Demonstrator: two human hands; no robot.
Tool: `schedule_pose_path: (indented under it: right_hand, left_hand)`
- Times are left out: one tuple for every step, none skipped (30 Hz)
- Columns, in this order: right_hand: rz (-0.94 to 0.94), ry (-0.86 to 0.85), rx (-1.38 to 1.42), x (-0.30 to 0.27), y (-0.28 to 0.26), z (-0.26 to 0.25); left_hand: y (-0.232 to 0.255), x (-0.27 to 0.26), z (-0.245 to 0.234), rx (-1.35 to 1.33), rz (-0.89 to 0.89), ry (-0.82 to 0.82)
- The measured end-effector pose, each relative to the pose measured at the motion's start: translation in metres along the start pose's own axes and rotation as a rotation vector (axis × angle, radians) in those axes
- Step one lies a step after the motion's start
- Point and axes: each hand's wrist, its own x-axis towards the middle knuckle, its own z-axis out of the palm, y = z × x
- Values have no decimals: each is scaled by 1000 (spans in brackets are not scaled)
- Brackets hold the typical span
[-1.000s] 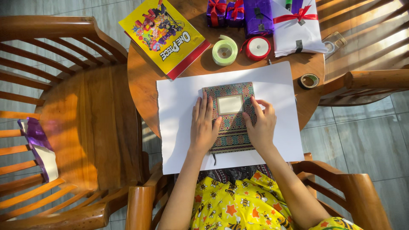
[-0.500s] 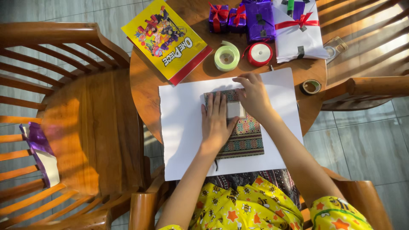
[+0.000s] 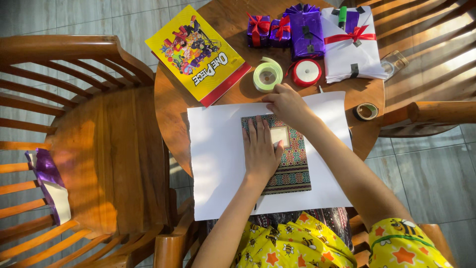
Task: The person ties a red ribbon on a white-wrapped gift, secures it with black tape, and places a green marker on top. Then they place a patterned book on white paper, fold the paper around it, and secure the folds with black tape.
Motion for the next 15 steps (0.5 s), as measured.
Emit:
schedule_pose_path:
  right_hand:
    - [15, -30, 34, -1, 0, 0]
    - [34, -50, 60, -3, 0, -2]
    - [53, -71, 86, -6, 1, -5]
    - [67, -90, 110, -6, 1, -8]
    - [4, -63, 108, -7, -1, -9]
    - [-59, -35, 104, -9, -2, -13]
    - [-122, -7, 101, -11, -4, -15]
    - [-61, -51, 61, -14, -7, -15]
    - [1, -95, 22, -18, -10, -16]
    - [59, -137, -20, -21, -13, -17]
    - [35, -116, -25, -23, -15, -17]
    - [11, -96, -28, -25, -17, -17]
    - [-12, -76, -31, -29, -20, -17]
    - [-12, -52, -19, -32, -22, -17]
    - [-11, -27, -7, -37, -25, -17]
  left_hand:
    - [0, 0, 0, -7, -2, 0]
    - [0, 0, 1, -14, -4, 0]
    - [0, -1, 0, -22, -6, 0]
    - [-1, -1, 0, -27, -6, 8]
    - [-1, -1, 0, -33, -5, 17]
    - [-1, -1, -1, -39, -3, 26]
    - [-1, 0, -1, -45, -12, 28]
    - [0, 0, 0, -53, -20, 26]
    - [0, -1, 0, -60, -28, 24]
    - [0, -1, 0, -55, -29, 22]
    - [1, -1, 0, -49, -31, 20]
    - [1, -1, 0, -43, -33, 15]
    - [2, -2, 0, -39, -40, 9]
    - [2, -3, 0, -34, -46, 4]
    - [3, -3, 0, -30, -52, -1]
